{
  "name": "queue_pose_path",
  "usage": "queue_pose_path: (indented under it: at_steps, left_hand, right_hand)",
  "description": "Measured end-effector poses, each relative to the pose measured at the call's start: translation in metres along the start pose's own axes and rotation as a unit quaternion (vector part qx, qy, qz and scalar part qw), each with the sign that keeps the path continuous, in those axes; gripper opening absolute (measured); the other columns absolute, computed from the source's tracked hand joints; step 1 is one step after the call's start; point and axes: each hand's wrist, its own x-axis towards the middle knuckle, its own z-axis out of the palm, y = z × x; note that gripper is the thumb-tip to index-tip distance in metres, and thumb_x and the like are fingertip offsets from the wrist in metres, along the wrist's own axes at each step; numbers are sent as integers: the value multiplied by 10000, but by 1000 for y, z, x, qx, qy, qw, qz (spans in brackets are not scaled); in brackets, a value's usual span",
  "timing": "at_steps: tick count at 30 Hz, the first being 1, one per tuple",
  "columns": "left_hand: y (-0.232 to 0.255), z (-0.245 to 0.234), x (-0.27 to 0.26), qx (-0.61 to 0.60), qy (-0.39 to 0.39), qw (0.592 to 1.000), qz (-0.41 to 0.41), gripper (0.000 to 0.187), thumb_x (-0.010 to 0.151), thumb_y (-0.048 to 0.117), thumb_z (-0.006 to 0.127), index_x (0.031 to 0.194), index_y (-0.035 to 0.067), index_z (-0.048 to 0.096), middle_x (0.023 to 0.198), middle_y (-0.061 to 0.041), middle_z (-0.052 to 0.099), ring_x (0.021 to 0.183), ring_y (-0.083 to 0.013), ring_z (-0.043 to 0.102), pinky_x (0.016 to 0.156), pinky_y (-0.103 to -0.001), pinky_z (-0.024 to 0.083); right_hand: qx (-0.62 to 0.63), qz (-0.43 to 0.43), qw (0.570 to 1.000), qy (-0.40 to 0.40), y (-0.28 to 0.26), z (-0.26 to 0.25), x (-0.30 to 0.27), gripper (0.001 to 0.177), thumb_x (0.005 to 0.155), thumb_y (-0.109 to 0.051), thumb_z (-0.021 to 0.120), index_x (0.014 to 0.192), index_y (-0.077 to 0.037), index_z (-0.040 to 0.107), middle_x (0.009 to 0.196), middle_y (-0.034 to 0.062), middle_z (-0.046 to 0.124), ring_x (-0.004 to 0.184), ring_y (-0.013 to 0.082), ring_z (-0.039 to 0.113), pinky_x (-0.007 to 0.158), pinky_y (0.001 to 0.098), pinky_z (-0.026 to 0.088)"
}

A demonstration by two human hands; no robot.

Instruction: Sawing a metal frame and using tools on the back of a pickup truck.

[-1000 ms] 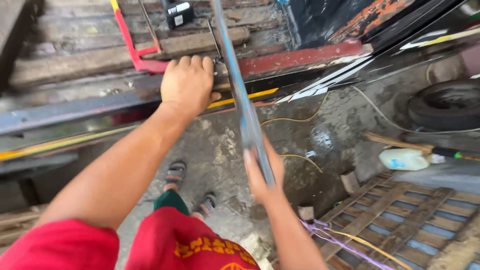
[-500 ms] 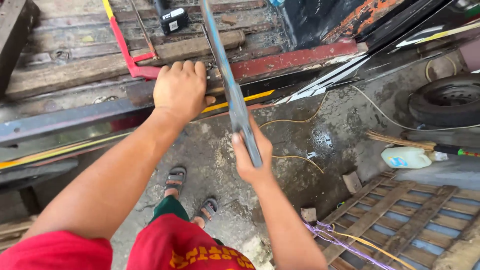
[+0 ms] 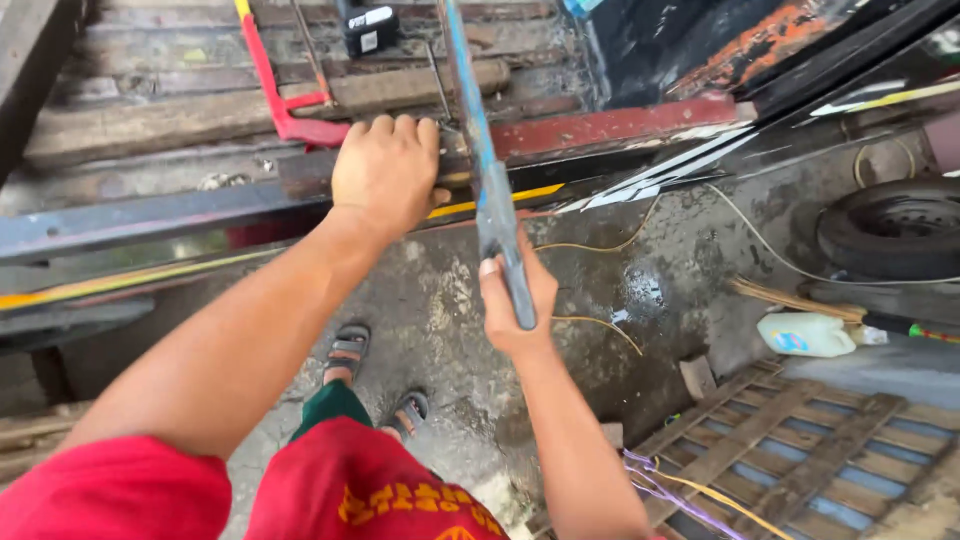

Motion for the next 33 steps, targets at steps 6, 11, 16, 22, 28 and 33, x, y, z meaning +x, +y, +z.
queue_pose_path:
  at_steps: [6,11,16,22,28,33]
  left_hand:
    - [0,-3,1,-9,15,1000,11,630,671,511,873,1022,71,589,958,-99,657,945,-304,648,794,-455,505]
    - [-6,4,-4,-3,-6,1000,-3,601,672,500,870,991,74,592,950,-92,658,932,-294,652,780,-442,508]
    - [-2,3,-2,-2,10,1000,7,621,677,527,861,993,69,588,949,-95,658,938,-300,650,788,-443,506]
    - [0,0,-7,5,19,1000,15,645,680,546,855,1018,67,586,959,-102,659,947,-304,648,787,-446,503]
    - [-3,4,-3,14,-6,1000,-4,638,688,546,847,1021,65,593,967,-93,659,957,-294,648,797,-444,504]
    - [-1,3,-2,0,-10,1000,3,644,690,543,845,1037,61,595,974,-87,657,957,-292,645,806,-441,502]
  right_hand:
    - [-270,0,963,-3,-8,-50,-123,568,983,-162,673,1484,54,516,1092,42,664,950,97,635,807,287,518]
    - [-92,136,986,17,-24,-73,-175,573,927,-131,650,1459,42,528,1104,78,716,956,110,645,817,258,493]
    - [-118,17,993,2,-20,-11,-24,523,961,-161,630,1455,-8,548,966,11,690,810,71,601,735,253,518]
    - [-106,35,994,-7,-28,-22,-60,541,988,-152,617,1495,4,513,1034,29,662,859,91,575,785,284,509]
    - [-42,195,980,18,-23,-74,-173,667,912,-201,656,1512,37,484,836,55,646,718,113,569,655,276,458]
    - [-144,52,988,-3,-5,-15,-22,543,983,-255,634,1476,-44,544,964,27,684,848,107,616,772,282,526]
